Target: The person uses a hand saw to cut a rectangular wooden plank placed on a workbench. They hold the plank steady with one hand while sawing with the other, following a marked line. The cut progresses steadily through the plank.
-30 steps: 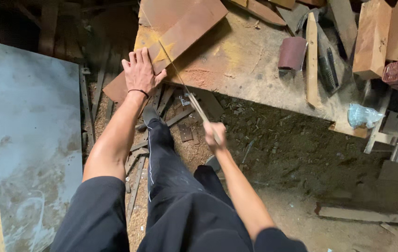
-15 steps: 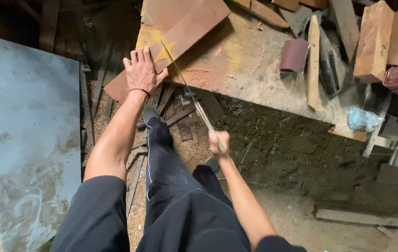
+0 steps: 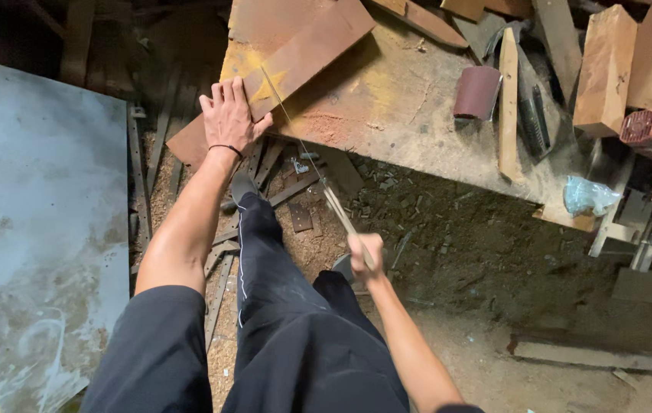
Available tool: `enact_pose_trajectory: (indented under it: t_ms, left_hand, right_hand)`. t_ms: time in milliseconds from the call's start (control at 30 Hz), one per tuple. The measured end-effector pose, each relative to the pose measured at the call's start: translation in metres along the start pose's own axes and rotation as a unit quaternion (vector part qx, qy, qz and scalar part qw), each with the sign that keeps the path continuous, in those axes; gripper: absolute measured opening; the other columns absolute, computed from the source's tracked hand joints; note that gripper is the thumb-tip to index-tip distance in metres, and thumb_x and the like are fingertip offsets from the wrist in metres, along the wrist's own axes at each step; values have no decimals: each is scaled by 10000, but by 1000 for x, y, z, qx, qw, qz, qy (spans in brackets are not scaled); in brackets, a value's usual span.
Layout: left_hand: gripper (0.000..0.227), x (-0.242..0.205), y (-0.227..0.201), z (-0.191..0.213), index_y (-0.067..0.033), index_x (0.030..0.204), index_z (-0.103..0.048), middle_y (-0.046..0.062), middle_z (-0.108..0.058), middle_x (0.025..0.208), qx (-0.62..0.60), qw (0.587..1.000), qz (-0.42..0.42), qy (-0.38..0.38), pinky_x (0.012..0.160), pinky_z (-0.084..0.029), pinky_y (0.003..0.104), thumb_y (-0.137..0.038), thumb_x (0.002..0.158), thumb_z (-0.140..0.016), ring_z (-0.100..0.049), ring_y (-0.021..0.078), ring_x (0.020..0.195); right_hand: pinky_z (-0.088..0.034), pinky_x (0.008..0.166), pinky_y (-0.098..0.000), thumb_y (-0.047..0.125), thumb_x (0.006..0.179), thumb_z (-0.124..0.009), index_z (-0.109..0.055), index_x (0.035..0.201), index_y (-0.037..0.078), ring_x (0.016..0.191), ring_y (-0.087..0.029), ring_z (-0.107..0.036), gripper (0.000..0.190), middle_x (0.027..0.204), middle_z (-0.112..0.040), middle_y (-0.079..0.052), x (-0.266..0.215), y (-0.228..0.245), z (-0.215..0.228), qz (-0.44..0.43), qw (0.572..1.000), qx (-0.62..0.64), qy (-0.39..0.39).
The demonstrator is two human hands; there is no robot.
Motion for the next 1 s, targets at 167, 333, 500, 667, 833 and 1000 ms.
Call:
enact_pose_trajectory:
  t_ms: [167,333,500,667,833,1000]
  left_hand:
    - [939,5,0,1,-12,1353,-450,125,-515,1208,5,1000,-1,8,852,-381,477,-662,757,-772,-473,299,1089]
    - [925,3,-6,9,-32,1351,-457,108,-509,1238,8,1000,3,-10,848,-373,486,-673,766,-778,-471,301,1110]
    - [910,9,-2,12,-16,1354,-454,128,-507,1231,4,1000,-3,0,860,-376,478,-656,796,-781,-475,308,1120]
    - [909,7,-4,8,-8,1340,-454,134,-519,1231,6,1000,-18,1,864,-375,476,-651,789,-786,-480,314,1134]
    - [928,0,-5,9,-14,1369,-461,127,-533,1257,-4,1000,-1,-9,895,-379,486,-659,787,-789,-481,308,1137]
    - [920,5,-2,7,-12,1363,-460,131,-532,1251,-3,1000,-6,2,913,-376,486,-666,796,-771,-481,308,1138]
  right_hand:
    - [-252,296,-292,721,992,-316,-348,525,185,341,-75,-360,711,448,-374,67,146,-39,-83,-12,998,-17,-52]
    - [-249,353,-317,600,1033,-401,-334,537,172,377,-97,-318,659,467,-339,71,77,-39,-43,-29,999,17,-30]
    - [-281,386,-339,530,996,-404,-342,537,148,404,-137,-347,600,492,-337,36,-11,-31,4,-42,998,-17,-34]
    - [-330,419,-323,517,1032,-418,-397,551,139,402,-102,-385,612,472,-353,44,91,-49,-71,-43,997,-20,-63]
    - [-286,328,-339,505,1012,-356,-372,530,128,357,-126,-351,612,458,-367,36,95,-30,-59,5,999,-16,-35]
    - [-300,453,-372,550,1080,-374,-342,609,121,428,-182,-378,638,527,-302,-21,-12,-8,15,32,997,-71,-28]
Point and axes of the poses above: each hand's wrist, its own x-axis towards the middle knuckle, its own z-axis out of the back of the hand, y = z × x, the point moved 9 cm from there along x, towards the middle knuckle
